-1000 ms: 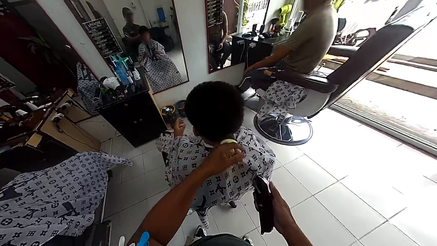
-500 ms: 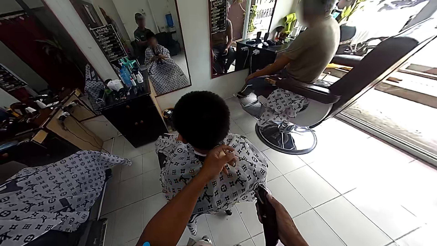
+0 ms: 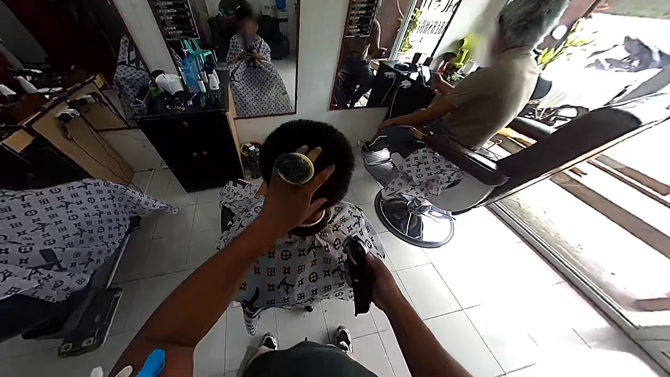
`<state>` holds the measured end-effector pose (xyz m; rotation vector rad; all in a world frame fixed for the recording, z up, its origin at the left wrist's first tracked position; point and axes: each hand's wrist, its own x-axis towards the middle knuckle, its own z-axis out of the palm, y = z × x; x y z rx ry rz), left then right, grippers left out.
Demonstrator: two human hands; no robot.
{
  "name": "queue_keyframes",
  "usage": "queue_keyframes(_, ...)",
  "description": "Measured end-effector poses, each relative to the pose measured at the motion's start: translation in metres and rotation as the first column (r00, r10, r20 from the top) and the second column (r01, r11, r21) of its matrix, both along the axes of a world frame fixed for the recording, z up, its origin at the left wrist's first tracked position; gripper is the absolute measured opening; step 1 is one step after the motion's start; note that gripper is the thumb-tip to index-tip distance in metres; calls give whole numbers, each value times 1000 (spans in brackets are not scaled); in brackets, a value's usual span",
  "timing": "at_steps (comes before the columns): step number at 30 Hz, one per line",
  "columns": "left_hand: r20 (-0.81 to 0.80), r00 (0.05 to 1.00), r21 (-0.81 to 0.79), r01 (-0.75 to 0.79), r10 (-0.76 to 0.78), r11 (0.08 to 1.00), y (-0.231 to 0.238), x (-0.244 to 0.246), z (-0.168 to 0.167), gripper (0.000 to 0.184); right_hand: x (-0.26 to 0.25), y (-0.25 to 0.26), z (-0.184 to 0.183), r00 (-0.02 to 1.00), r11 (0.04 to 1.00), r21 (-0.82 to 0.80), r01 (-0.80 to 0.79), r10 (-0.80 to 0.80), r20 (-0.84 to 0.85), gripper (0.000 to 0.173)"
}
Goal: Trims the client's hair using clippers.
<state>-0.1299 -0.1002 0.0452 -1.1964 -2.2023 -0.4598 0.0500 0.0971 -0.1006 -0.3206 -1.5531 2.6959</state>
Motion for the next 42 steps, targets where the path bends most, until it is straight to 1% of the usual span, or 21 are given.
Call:
queue_keyframes(1, -28, 999, -26, -18, 17, 1000, 0, 0, -4, 63, -7, 6, 2, 997, 997, 12, -71, 71, -15, 76)
queue_keyframes(2, -29, 999, -38, -34, 33, 999, 0, 2, -5, 66, -14, 11, 7, 991, 990, 44, -133, 134, -18, 71)
queue_keyframes(4, 3, 997, -47, -72, 72, 996, 0, 5, -5, 69, -29, 14, 18, 977, 967, 139, -213, 214, 12, 47)
queue_keyframes(5, 21, 996, -45, -90, 91, 995, 0, 7, -5, 70, -34, 14, 23, 969, 953, 177, -246, 244, 36, 37)
queue_keyframes(6, 33, 993, -43, -110, 111, 993, 0, 8, -4, 71, -39, 13, 28, 960, 938, 207, -279, 273, 57, 31)
queue_keyframes(8, 50, 986, -44, -155, 157, 987, 2, 9, -1, 72, -50, 11, 32, 945, 916, 233, -328, 315, 92, 27)
queue_keyframes(10, 78, 976, -58, -200, 204, 978, 5, 13, 4, 73, -57, 5, 35, 939, 923, 181, -339, 320, 129, 32)
queue_keyframes(12, 111, 962, -82, -241, 249, 967, 7, 16, 9, 74, -64, -4, 40, 949, 939, 156, -306, 287, 135, 39)
queue_keyframes(15, 121, 952, -104, -269, 280, 958, 8, 19, 10, 75, -78, -8, 40, 942, 905, 265, -333, 331, 52, 37)
queue_keyframes(17, 106, 954, -102, -272, 282, 957, 7, 18, 10, 75, -84, -11, 42, 934, 878, 326, -351, 351, 62, 35)
queue_keyframes(20, 102, 951, -125, -278, 291, 952, 6, 18, 12, 76, -85, -16, 43, 939, 875, 343, -340, 336, 75, 34)
queue_keyframes(24, 86, 952, -141, -280, 294, 950, 5, 18, 12, 76, -85, -21, 41, 948, 865, 405, -298, 316, 22, 35)
queue_keyframes(28, 99, 949, -147, -283, 298, 948, 5, 16, 12, 76, -85, -24, 43, 948, 873, 376, -312, 311, 65, 39)
queue_keyframes(31, 87, 956, -122, -270, 282, 955, 4, 14, 9, 75, -83, -27, 45, 955, 869, 410, -278, 295, 23, 39)
queue_keyframes(33, 76, 959, -107, -264, 273, 959, 4, 13, 9, 75, -83, -26, 46, 954, 858, 428, -284, 298, 35, 40)
queue_keyframes(35, 78, 957, -120, -270, 280, 955, 4, 13, 9, 75, -84, -26, 45, 951, 864, 406, -299, 304, 53, 41)
queue_keyframes(36, 79, 955, -127, -275, 286, 953, 4, 13, 9, 75, -84, -27, 44, 950, 871, 390, -299, 311, 34, 42)
queue_keyframes(39, 68, 956, -124, -277, 287, 953, 1, 11, 9, 75, -77, -28, 36, 928, 892, 321, -319, 363, -87, 46)
queue_keyframes(41, 86, 953, -133, -278, 290, 951, 3, 12, 10, 76, -65, -22, 36, 914, 892, 239, -382, 404, -44, 47)
queue_keyframes(42, 91, 952, -131, -279, 292, 951, 2, 12, 11, 76, -61, -20, 36, 895, 877, 203, -436, 446, -4, 43)
